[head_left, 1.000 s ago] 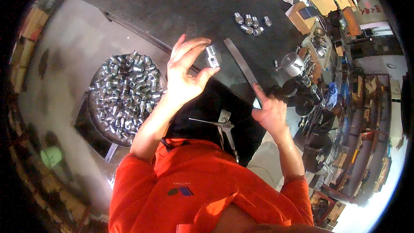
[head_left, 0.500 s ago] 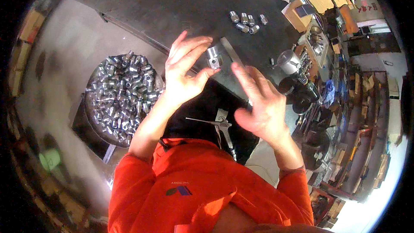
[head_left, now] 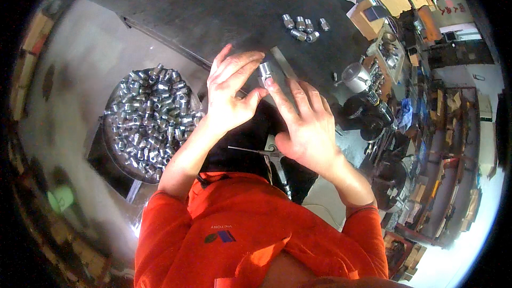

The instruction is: The person repeatedly picks small cylindrical metal parts from a bin, files their edges with a metal file, and places them on the workbench. The person handles each part individually, filing multiple sides before setting it down.

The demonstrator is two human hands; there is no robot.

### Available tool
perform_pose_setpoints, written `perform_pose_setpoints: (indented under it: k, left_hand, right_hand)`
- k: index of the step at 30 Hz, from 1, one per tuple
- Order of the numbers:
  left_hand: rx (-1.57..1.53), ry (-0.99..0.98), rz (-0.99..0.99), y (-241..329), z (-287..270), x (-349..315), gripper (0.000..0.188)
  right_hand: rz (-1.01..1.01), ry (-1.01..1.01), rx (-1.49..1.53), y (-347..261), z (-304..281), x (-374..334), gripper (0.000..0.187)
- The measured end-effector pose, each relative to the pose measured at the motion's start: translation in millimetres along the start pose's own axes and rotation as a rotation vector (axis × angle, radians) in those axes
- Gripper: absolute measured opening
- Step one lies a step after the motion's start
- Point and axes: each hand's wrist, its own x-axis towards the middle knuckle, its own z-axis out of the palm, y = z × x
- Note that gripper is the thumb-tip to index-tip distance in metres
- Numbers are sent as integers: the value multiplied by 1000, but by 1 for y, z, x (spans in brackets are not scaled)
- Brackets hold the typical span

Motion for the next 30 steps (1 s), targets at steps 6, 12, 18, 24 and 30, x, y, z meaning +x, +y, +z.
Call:
perform_pose_setpoints:
  k: [6, 12, 18, 24, 30]
  left_hand:
    - [127, -118, -77, -9, 5, 13, 45]
    - [358, -291, -185, -74, 50, 50, 44]
    - [558, -491, -205, -101, 105, 75, 48]
    - [570, -532, -127, -115, 145, 90, 45]
    - [602, -593, -146, -128, 147, 101, 54]
  right_hand:
    - [23, -42, 79, 7, -5, -15, 73]
    - [72, -57, 243, 9, 6, -40, 67]
    - [243, -87, 371, 8, 15, -78, 64]
    - [329, -59, 378, 13, 17, -100, 60]
    - [320, -86, 398, 11, 26, -96, 59]
